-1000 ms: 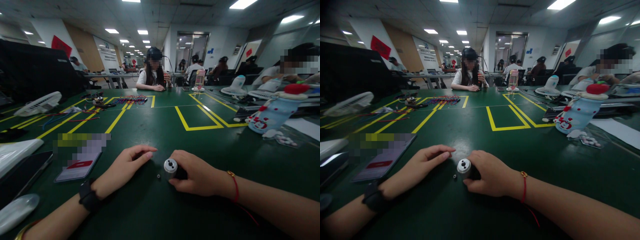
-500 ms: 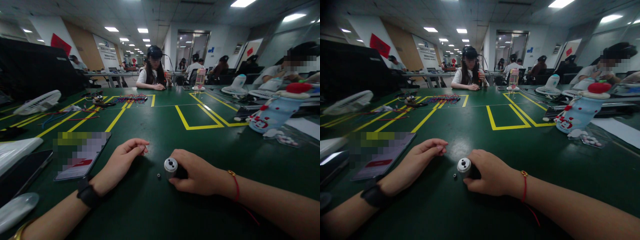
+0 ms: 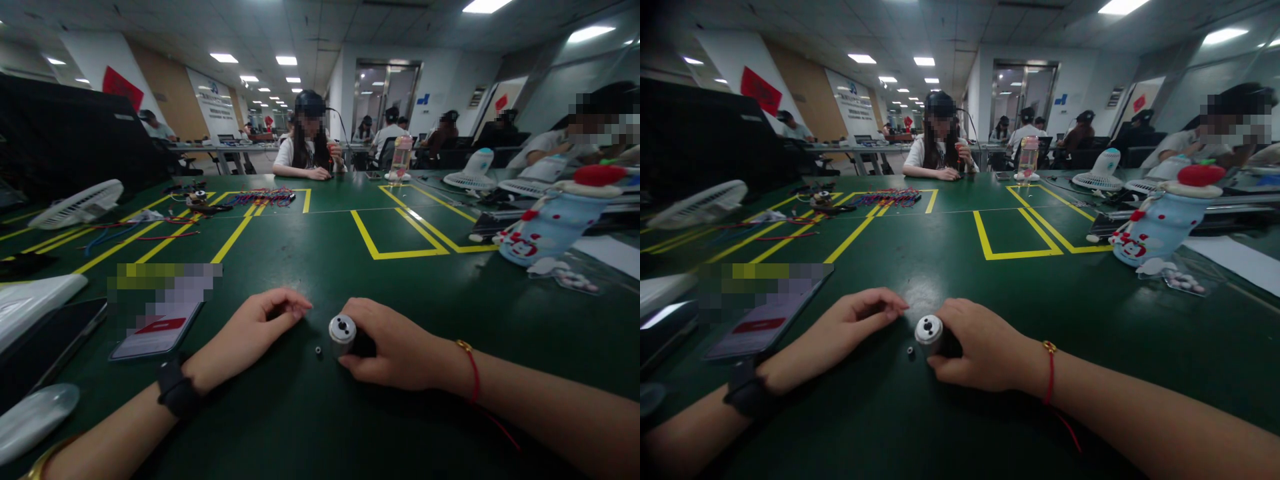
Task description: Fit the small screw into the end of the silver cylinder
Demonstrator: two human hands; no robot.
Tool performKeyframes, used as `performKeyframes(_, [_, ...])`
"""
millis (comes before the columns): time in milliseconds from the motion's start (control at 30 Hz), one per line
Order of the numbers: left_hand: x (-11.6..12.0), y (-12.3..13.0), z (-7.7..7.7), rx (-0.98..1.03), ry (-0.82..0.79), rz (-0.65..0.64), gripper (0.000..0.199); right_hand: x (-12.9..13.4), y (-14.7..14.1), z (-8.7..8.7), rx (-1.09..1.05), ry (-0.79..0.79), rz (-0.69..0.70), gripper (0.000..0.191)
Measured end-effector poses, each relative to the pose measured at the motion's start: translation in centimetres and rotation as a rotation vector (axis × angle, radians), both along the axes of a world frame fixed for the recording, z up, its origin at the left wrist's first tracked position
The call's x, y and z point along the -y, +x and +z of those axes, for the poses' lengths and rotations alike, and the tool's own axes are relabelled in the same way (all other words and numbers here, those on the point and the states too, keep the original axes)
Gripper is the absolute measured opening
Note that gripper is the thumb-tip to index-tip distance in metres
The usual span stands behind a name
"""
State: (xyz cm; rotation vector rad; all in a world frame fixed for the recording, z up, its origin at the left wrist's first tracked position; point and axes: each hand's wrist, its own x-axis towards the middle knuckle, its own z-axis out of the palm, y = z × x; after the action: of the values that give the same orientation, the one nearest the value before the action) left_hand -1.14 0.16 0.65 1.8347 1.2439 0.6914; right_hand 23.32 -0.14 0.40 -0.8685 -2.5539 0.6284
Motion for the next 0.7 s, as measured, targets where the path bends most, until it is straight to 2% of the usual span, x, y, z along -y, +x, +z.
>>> performKeyframes(133, [0.5,0.3,0.4,-0.158,0.136,-0.234,0.020,-0.1,0.0,-0.2,-0.003,0.004,-0.001,0.024])
performKeyframes(233, [0.9,0.4,0.7,-0.207,0.198,-0.308,0.026,-0.1,0.0,-0.3,-0.004,0.008,-0.001,0.025])
performKeyframes(367, [1.1,0.6,0.7,-0.255,0.218,-0.314,0.022,-0.2,-0.1,-0.2,0.002,0.009,-0.005,0.025])
performKeyframes(500, [1.1,0.7,0.4,-0.249,0.223,-0.308,0.008,-0.1,0.0,-0.3,0.004,0.006,-0.007,0.025])
performKeyframes(567, [1.0,0.7,0.4,-0.216,0.209,-0.301,0.004,0.0,0.0,-0.3,0.001,0.009,-0.008,0.025])
performKeyframes(700, [0.9,1.0,1.1,-0.102,0.195,-0.239,0.008,0.0,0.0,-0.4,0.002,0.012,-0.005,0.026])
